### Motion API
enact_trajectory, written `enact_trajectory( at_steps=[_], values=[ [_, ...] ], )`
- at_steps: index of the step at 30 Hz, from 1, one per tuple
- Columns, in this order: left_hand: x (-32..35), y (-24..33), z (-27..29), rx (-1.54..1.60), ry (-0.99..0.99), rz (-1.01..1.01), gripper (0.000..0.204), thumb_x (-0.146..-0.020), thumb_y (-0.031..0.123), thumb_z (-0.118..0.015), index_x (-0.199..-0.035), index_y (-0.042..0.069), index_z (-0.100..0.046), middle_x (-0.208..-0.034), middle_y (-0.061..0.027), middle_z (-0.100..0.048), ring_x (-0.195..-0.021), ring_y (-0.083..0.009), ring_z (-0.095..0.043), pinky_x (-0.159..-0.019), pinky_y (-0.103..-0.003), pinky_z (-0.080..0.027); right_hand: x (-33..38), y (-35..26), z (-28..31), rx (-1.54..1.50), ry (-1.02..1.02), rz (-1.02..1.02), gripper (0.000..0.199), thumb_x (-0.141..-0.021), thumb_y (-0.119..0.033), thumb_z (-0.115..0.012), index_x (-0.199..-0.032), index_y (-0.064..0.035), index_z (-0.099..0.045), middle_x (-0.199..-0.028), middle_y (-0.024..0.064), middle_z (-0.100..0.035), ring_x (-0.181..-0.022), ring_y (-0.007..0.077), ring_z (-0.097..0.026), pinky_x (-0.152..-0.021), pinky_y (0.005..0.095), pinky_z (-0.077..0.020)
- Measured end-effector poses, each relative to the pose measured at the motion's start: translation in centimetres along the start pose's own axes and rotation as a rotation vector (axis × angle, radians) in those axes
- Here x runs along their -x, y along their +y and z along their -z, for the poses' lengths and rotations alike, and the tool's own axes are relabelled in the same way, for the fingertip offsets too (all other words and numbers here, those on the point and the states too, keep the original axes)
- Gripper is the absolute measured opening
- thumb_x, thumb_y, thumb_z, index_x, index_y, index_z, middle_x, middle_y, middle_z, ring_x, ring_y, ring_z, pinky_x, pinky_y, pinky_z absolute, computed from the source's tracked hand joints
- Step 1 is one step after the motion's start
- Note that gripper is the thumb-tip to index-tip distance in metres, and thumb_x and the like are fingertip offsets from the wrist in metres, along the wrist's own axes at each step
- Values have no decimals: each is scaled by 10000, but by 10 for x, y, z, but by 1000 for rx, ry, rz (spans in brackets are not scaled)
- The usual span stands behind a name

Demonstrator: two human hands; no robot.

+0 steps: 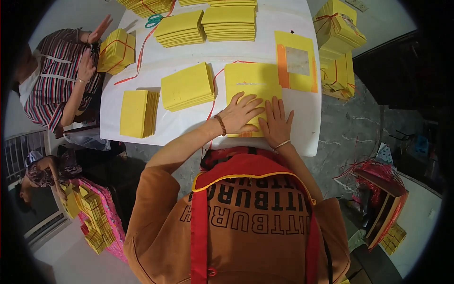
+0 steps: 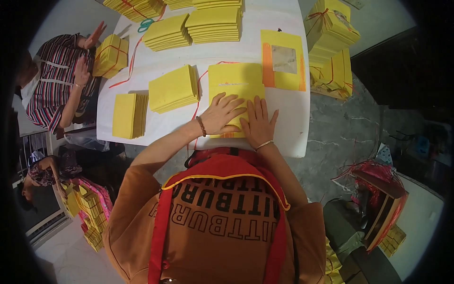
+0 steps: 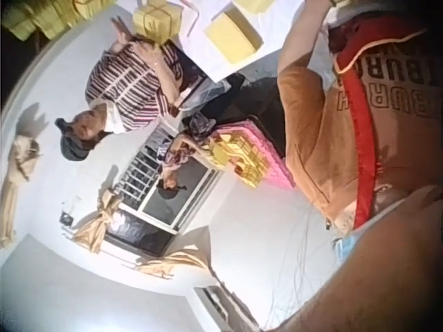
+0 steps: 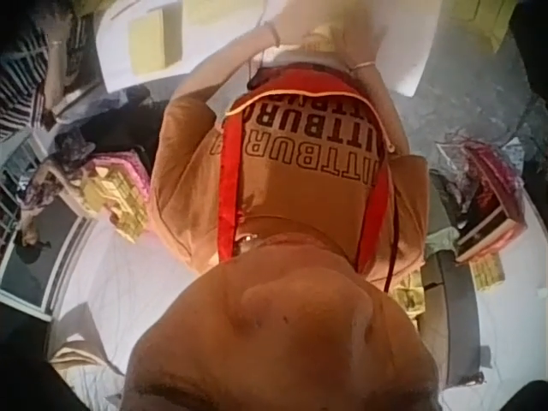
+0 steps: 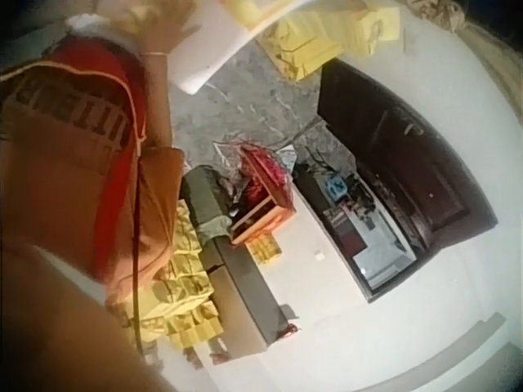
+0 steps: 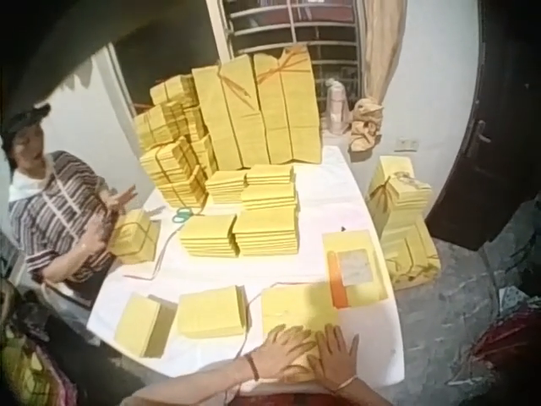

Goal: Sorting and stacking sheets of joss paper on a table.

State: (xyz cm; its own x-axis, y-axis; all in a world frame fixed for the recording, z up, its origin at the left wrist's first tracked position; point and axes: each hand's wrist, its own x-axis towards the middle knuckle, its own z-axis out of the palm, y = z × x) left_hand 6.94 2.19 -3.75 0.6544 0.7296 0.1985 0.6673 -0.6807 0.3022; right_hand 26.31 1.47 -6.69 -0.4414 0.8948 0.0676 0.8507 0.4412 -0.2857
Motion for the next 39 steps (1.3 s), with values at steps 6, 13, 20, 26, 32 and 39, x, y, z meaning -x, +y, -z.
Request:
enact_trajectory(
  at_steps=[6, 13, 20, 26, 32, 39],
  values=[
    [-11, 29, -14, -394, -12, 40, 586, -725, 328, -615, -1224, 55, -474, -1192, -150, -506, -1073, -272, -479, -831, -451, -411, -5, 42, 26, -741, -129, 40, 672, -861, -299, -510, -1406, -49, -208, -1463, 150, -194, -1362, 311, -151, -1055, 547, -92],
    [-9, 24, 32, -105, 245, 195, 475, -695, 131, -587, -1155, 36, -517, -1087, -122, -573, -936, -243, -570, -770, -352, -462, 1, 27, 31, -998, 123, -118, 564, -908, -219, -460, -1379, 13, -254, -1422, 176, -288, -1327, 278, -262, -1074, 384, -200],
    [71, -37, 102, -535, 533, 364, 434, -727, 71, -523, -1160, 80, -543, -1144, -106, -563, -1020, -250, -547, -862, -393, -426, 6, 28, 29, -1162, 180, -249, 456, -906, -82, -461, -1336, 15, -344, -1328, 170, -425, -1237, 242, -404, -1006, 333, -322],
    [122, -73, 37, -404, 329, 569, 405, -761, 82, -498, -1161, 133, -539, -1142, -78, -562, -1056, -253, -528, -871, -372, -412, 5, 28, 21, -1141, 134, -256, 369, -901, -86, -492, -1256, 9, -453, -1224, 142, -525, -1119, 202, -507, -926, 301, -405],
    [113, -79, 57, -450, 301, 563, 389, -777, 94, -491, -1162, 124, -531, -1140, -67, -557, -1057, -242, -520, -861, -372, -414, 6, 30, 13, -1071, 152, -235, 301, -887, -107, -524, -1168, 2, -535, -1154, 94, -569, -1007, 162, -550, -851, 282, -442],
    [125, -76, 34, -191, 186, 593, 599, -684, 27, -569, -1265, 105, -445, -1261, -148, -434, -1178, -323, -402, -979, -414, -336, 9, 27, 18, -1003, 137, -237, 267, -877, -102, -536, -1121, 3, -564, -1096, 89, -598, -990, 157, -554, -835, 275, -433]
  ],
)
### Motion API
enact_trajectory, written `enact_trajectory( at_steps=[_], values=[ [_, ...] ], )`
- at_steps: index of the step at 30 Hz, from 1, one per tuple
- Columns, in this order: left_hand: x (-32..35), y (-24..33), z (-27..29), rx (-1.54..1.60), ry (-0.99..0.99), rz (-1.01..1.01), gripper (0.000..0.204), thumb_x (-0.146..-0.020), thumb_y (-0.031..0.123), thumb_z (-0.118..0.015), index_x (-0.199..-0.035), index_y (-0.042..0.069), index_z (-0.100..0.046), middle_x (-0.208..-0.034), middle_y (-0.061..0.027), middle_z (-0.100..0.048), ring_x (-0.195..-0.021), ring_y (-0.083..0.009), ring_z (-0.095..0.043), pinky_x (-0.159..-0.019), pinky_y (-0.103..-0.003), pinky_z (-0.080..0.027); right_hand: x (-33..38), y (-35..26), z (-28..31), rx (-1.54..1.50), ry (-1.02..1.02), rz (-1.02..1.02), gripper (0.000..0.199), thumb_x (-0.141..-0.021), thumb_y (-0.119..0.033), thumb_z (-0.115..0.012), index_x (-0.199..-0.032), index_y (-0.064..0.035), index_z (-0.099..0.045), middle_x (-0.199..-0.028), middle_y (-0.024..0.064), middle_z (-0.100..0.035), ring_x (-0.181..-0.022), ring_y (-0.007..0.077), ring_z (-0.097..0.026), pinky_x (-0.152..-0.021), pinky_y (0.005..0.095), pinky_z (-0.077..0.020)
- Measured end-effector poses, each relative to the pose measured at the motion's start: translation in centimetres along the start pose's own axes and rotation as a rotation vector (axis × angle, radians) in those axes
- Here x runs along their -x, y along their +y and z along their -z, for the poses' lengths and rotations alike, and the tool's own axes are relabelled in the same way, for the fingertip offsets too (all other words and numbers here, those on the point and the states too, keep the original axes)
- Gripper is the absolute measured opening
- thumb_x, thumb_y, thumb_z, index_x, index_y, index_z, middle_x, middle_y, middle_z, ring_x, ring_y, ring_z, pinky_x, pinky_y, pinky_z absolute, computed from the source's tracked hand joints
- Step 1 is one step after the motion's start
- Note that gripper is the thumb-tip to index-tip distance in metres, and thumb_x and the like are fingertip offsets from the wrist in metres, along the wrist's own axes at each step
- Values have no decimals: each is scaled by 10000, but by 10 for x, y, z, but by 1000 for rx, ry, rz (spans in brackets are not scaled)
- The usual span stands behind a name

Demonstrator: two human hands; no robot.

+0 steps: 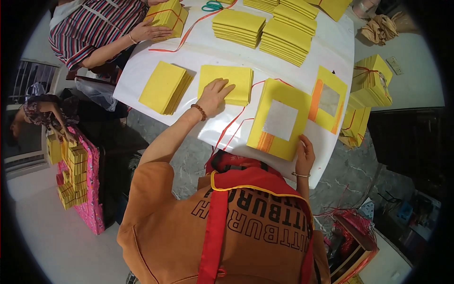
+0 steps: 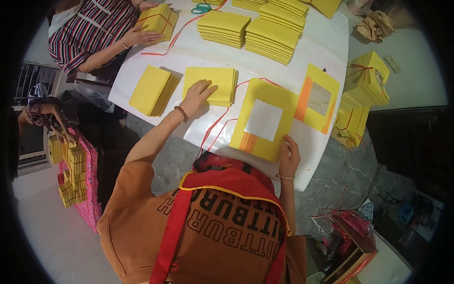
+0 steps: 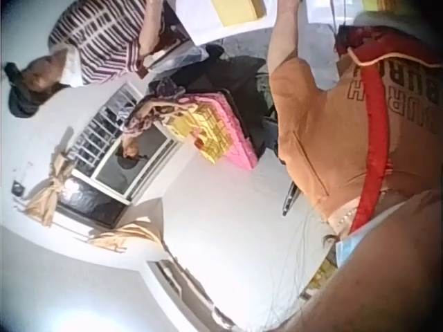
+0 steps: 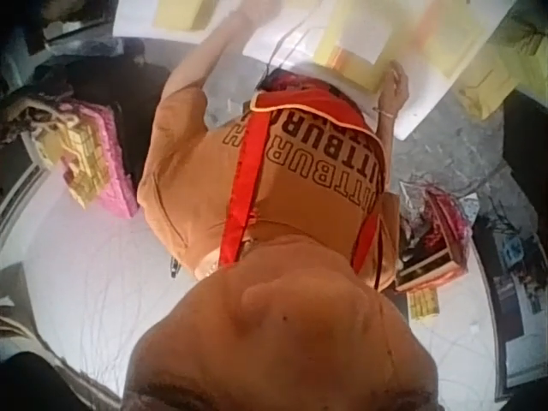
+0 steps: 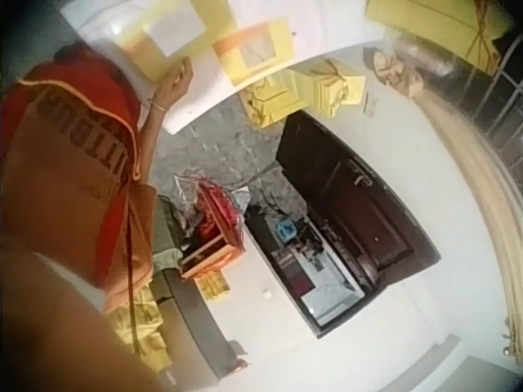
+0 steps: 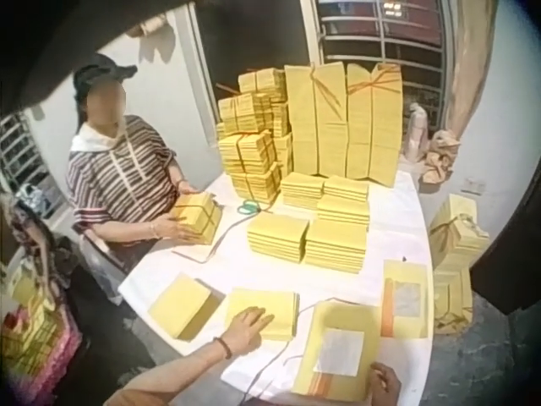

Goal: Sorting and stacking sheets of joss paper on a table.

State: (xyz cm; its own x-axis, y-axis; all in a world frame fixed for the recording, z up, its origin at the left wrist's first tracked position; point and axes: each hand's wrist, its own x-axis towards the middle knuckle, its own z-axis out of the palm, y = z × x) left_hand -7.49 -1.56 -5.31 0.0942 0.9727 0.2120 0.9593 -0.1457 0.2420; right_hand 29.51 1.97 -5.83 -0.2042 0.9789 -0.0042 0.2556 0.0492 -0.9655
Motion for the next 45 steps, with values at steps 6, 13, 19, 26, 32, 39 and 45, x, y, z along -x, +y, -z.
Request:
enact_trajectory(
  at_steps=[6, 13, 19, 26, 32, 39, 45],
  values=[
    [8, 11, -7, -15, 15, 35, 626, -685, 35, -582, -1284, 79, -407, -1293, -168, -383, -1221, -353, -334, -1009, -457, -289, 11, 13, 0, 49, 69, 46, 248, -861, -80, -550, -1095, -6, -582, -1092, 104, -598, -1037, 201, -547, -912, 309, -400],
    [-4, 1, 11, -50, -68, -47, 663, -666, 75, -590, -1297, 78, -388, -1281, -174, -397, -1189, -368, -368, -991, -445, -314, 7, 8, 1, 101, 59, 89, 239, -851, -60, -557, -1082, -7, -590, -1109, 121, -592, -1079, 236, -535, -931, 326, -393],
    [-16, 25, 42, -90, -1, -91, 633, -649, 32, -594, -1260, 84, -438, -1249, -172, -445, -1152, -346, -420, -957, -437, -349, 3, 11, 4, 125, 69, 137, 259, -844, -56, -555, -1099, -22, -585, -1110, 116, -590, -1073, 233, -537, -926, 326, -396],
    [15, 110, 10, 639, -38, 31, 333, -758, 68, -588, -1089, 40, -567, -1020, -127, -579, -961, -297, -545, -806, -376, -459, 5, -1, -2, 14, 104, 59, 294, -814, -72, -571, -1108, -52, -586, -1113, 99, -587, -1114, 235, -501, -898, 344, -407],
    [27, 125, 5, 484, 16, -201, 350, -777, 86, -609, -1120, 38, -558, -1034, -131, -546, -941, -291, -519, -833, -370, -417, 1, -13, 6, 443, -62, 402, 260, -771, -149, -626, -1029, -117, -620, -1089, 36, -599, -1148, 252, -473, -960, 440, -299],
    [31, 132, 2, 129, -8, -310, 314, -710, 182, -672, -996, 72, -604, -997, -62, -543, -951, -225, -498, -758, -328, -384, 4, -7, -7, 659, -116, 430, 115, -779, -252, -633, -865, -181, -662, -1023, -58, -629, -1208, 234, -413, -997, 524, -145],
    [17, 129, 1, 425, -80, -255, 132, -799, 91, -595, -911, 21, -604, -838, -122, -577, -790, -307, -541, -727, -394, -444, 2, 22, -2, 234, -151, 116, 231, -856, -350, -533, -871, -171, -677, -1008, -64, -646, -1233, 227, -384, -1020, 518, -54]
  ],
)
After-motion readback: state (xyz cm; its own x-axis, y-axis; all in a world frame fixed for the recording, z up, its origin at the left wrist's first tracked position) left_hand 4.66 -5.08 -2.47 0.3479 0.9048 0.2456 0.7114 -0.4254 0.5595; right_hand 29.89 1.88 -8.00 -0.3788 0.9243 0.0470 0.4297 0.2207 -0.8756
